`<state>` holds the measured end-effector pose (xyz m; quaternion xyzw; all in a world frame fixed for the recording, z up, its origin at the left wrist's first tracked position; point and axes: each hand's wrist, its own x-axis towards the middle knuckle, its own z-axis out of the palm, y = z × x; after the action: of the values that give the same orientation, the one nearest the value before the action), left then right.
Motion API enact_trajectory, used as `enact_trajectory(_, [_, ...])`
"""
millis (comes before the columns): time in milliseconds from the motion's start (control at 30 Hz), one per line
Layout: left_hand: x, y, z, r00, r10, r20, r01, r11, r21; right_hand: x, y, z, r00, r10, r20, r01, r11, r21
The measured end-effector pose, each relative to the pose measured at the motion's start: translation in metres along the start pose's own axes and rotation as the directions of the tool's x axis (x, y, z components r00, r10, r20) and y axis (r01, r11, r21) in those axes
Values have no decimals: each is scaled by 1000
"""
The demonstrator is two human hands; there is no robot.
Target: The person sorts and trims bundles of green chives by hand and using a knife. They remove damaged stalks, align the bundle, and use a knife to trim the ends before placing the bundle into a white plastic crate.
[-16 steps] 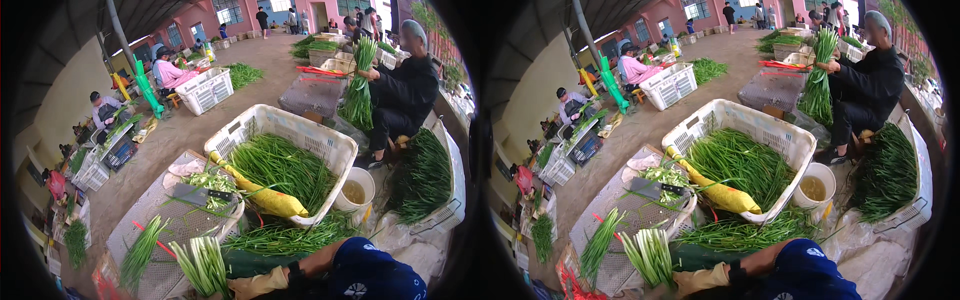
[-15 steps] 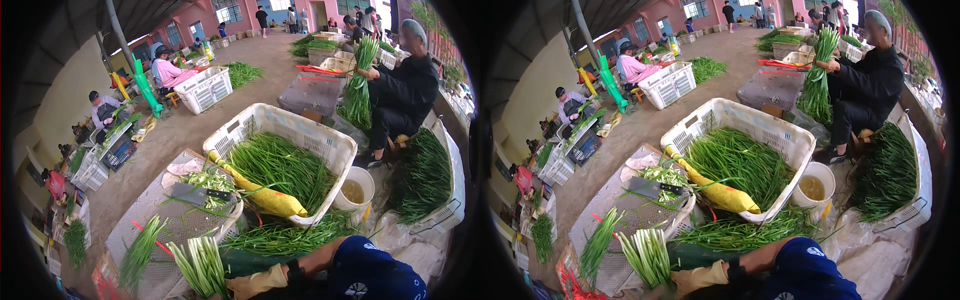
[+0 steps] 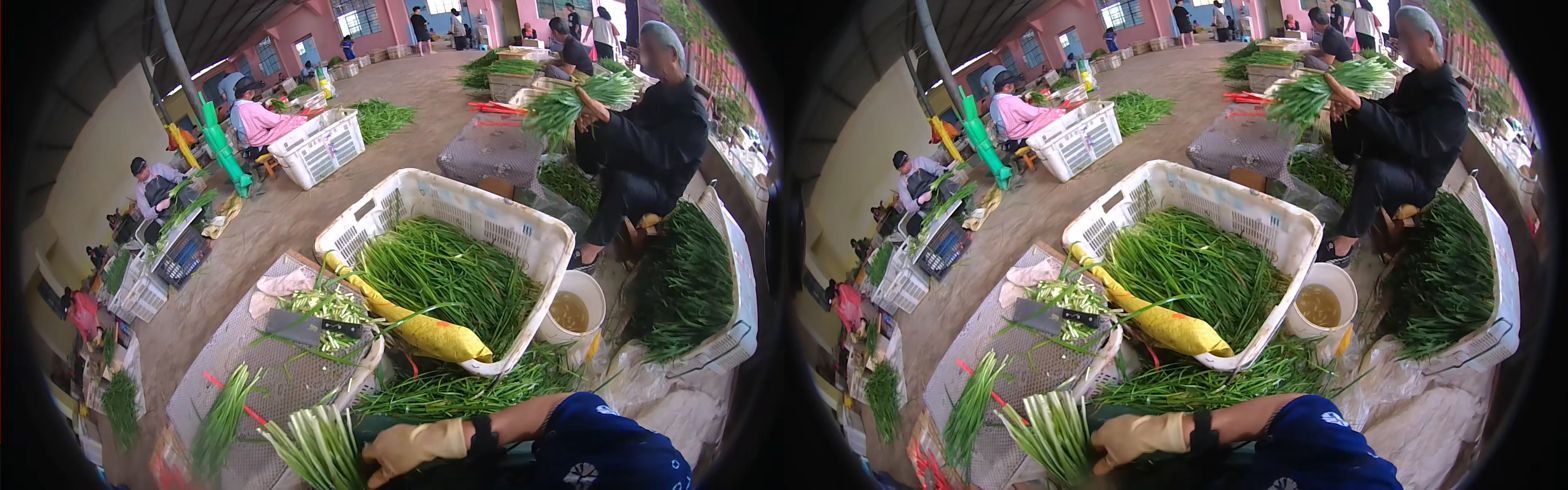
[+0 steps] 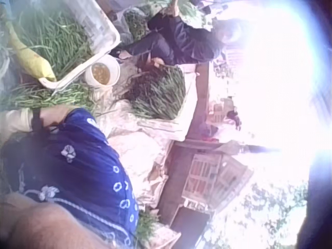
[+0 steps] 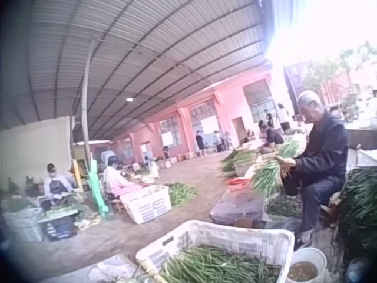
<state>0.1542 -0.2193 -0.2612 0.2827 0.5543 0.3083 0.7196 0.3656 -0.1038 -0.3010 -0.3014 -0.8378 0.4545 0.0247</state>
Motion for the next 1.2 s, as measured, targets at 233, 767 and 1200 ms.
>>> enact_trajectory(233, [6, -20, -5, 992, 123, -4, -123, 987, -105, 14, 13, -4, 940, -233, -249, 331, 451, 829])
enact_trajectory(767, [21, -39, -21, 974, 226, 4, -220, 955, -198, 19, -2, -7, 896, 84, -437, 378, 372, 848])
enact_trajectory(1200, [21, -37, -10, 978, 208, 3, -204, 966, -160, 35, 12, -47, 759, -226, -611, 264, 964, -28])
